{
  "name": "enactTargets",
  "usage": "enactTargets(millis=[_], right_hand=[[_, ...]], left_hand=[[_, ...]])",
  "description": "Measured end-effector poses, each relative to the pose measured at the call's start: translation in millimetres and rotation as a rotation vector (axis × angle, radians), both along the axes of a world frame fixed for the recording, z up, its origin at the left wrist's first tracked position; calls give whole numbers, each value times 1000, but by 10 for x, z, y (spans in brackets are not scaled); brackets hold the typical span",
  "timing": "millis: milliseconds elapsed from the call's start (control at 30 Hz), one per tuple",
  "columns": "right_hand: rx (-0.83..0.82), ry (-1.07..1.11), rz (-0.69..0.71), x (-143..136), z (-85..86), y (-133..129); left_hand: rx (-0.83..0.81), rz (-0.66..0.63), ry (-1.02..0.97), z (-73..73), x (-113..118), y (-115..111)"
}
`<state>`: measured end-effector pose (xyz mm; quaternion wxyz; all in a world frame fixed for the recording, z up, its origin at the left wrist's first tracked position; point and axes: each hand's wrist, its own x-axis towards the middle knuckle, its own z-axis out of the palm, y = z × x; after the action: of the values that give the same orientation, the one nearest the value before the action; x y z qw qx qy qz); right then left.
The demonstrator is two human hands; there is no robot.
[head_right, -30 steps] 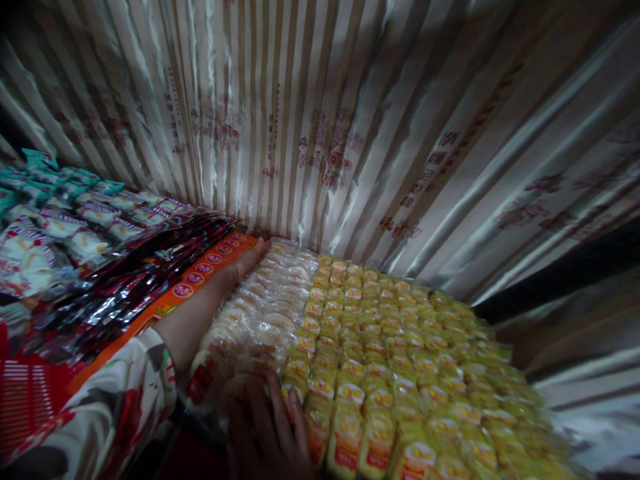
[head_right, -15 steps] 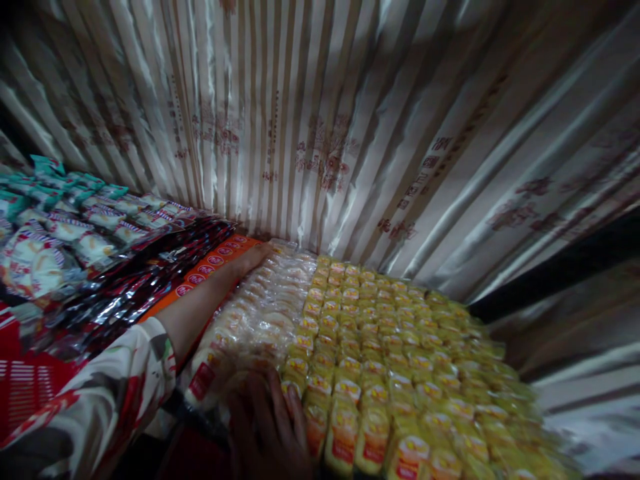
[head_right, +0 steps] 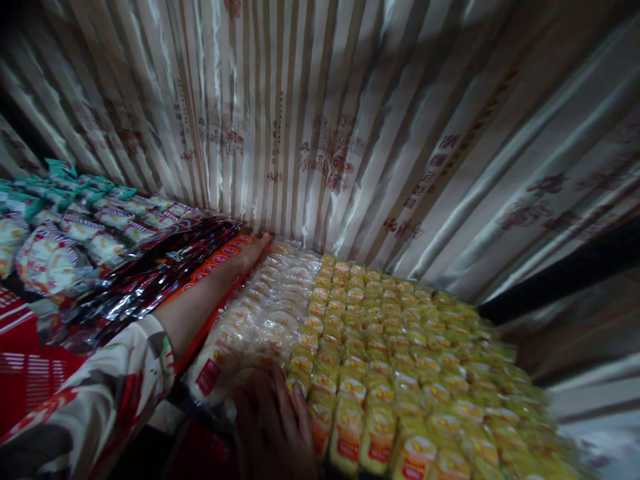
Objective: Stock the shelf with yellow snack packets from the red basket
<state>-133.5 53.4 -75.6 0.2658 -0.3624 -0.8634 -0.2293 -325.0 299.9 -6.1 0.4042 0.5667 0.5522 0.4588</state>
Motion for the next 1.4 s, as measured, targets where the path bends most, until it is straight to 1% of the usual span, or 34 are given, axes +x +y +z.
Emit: enactTargets(millis=[67, 167, 200, 267, 367, 433, 500, 533, 567, 633, 667, 733, 867, 967, 1033, 1133, 1267, 1400], right_hand=[[-38, 21, 9, -18, 39, -14], [-113, 83, 15, -52, 110, -53], [-130, 92, 17, -61, 130, -67], [-155, 105, 14, -71, 152, -93], [-161, 116, 12, -63, 147, -122], [-162, 75, 8, -50, 133, -135], [-161, 18, 1, -42, 128, -145], [-161, -2, -4, -43, 130, -148], [-160, -12, -8, -48, 135, -151], [-155, -14, -11, -67, 151, -155], [-153, -6, -17, -80, 159, -156], [-132, 10, -27, -105, 174, -157], [-111, -15, -45, -132, 196, -169], [-128, -26, -57, -137, 210, -194], [-129, 1, -63, -141, 222, -214], [-112, 61, -60, -136, 244, -260], [-83, 131, -111, -80, 249, -408], [-115, 75, -137, -22, 182, -598]], left_hand=[[3, -42, 27, 89, -47, -101], [52, -92, 58, 153, -128, -294], [55, -88, 63, 162, -159, -380], [47, -36, 89, 179, -221, -606], [69, 116, 184, 194, -300, -1099], [108, 171, 200, 173, -317, -1491], [84, 205, 158, 114, -291, -1862], [69, 243, 135, 74, -260, -2020], [71, 277, 109, 32, -221, -2154], [83, 343, 69, -48, -123, -2349], [82, 357, 67, -83, -70, -2417], [111, 376, 125, -144, 33, -2517], [283, 468, 388, -306, 190, -2690], [426, 445, 578, -466, 234, -2804], [492, 424, 662, -560, 233, -2849], [527, 418, 707, -652, 222, -2890], [514, 385, 695, -696, 231, -2964], [493, 379, 668, -713, 237, -3006]])
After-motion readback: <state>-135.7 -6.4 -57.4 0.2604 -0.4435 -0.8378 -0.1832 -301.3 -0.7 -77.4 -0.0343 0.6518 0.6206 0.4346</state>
